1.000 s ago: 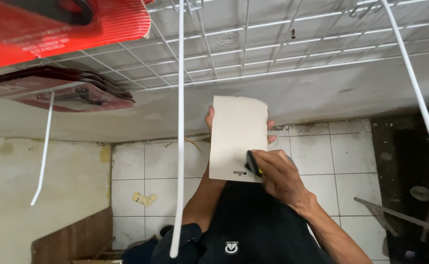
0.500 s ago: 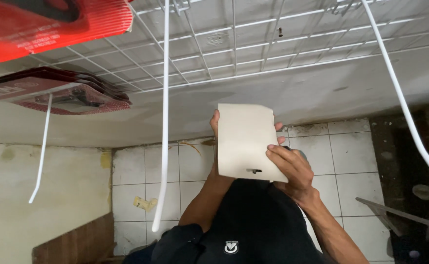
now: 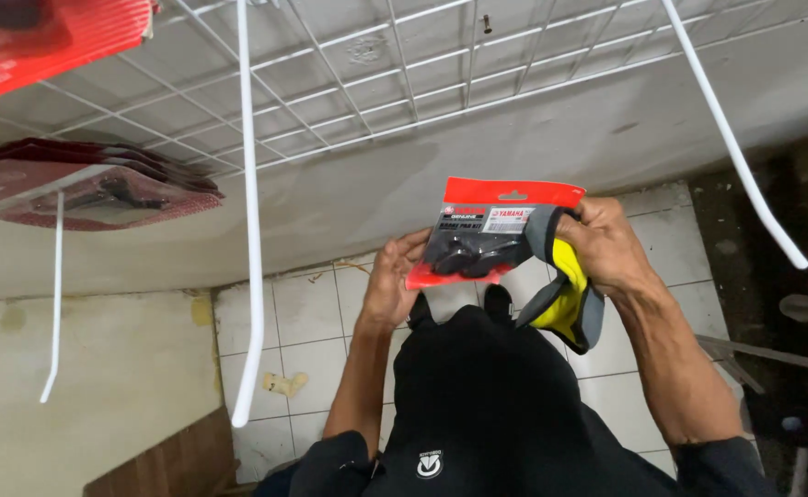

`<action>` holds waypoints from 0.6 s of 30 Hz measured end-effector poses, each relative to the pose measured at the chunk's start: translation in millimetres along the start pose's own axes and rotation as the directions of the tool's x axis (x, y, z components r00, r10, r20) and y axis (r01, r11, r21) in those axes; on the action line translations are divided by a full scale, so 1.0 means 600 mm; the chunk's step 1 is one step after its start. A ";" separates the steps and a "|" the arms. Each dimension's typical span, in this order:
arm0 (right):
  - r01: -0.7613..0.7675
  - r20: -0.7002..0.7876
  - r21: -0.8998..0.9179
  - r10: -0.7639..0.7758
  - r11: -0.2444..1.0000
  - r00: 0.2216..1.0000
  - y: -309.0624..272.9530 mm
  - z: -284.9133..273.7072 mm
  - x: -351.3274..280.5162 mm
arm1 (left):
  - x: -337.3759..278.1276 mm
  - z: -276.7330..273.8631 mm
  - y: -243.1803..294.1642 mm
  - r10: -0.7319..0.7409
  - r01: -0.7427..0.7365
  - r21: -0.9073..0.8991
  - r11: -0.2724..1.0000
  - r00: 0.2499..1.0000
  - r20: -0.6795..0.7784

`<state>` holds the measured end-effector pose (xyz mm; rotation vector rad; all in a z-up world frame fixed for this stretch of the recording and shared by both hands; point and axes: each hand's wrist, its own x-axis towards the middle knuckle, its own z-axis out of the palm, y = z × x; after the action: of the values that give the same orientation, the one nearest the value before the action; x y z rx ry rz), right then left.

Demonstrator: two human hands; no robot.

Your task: The person wipes the plastic packaging of Yamaha brake pad kits with a yellow and gray cloth. They handle multiple kits, turning them over to clean both sides, and hang them on a wall-mounted wire grid display. The person repeats this process for several kits throughout the clip.

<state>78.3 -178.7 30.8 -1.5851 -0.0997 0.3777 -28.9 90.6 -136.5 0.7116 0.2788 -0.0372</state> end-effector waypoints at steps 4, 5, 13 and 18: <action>-0.141 0.050 0.025 0.140 0.990 0.989 0.000 0.016 0.012 | -0.011 -0.015 0.020 -0.085 0.021 0.187 0.982 0.936 0.340; -0.170 0.057 0.035 0.168 0.985 0.984 0.000 0.020 0.012 | -0.018 0.015 0.036 -0.106 -0.022 0.275 0.961 0.891 0.442; -0.007 -0.163 -0.010 0.006 1.000 0.987 -0.020 0.035 0.015 | -0.041 0.114 0.032 -0.135 0.138 0.007 0.990 0.962 0.237; 0.110 -0.202 0.508 -0.006 0.855 0.979 -0.026 -0.004 -0.005 | -0.033 0.125 0.075 -0.194 0.323 -0.203 0.924 0.857 0.478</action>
<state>78.9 -181.2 46.5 -1.0706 0.1000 0.1772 -24.2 74.8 -48.5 0.3626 -0.0704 -0.4139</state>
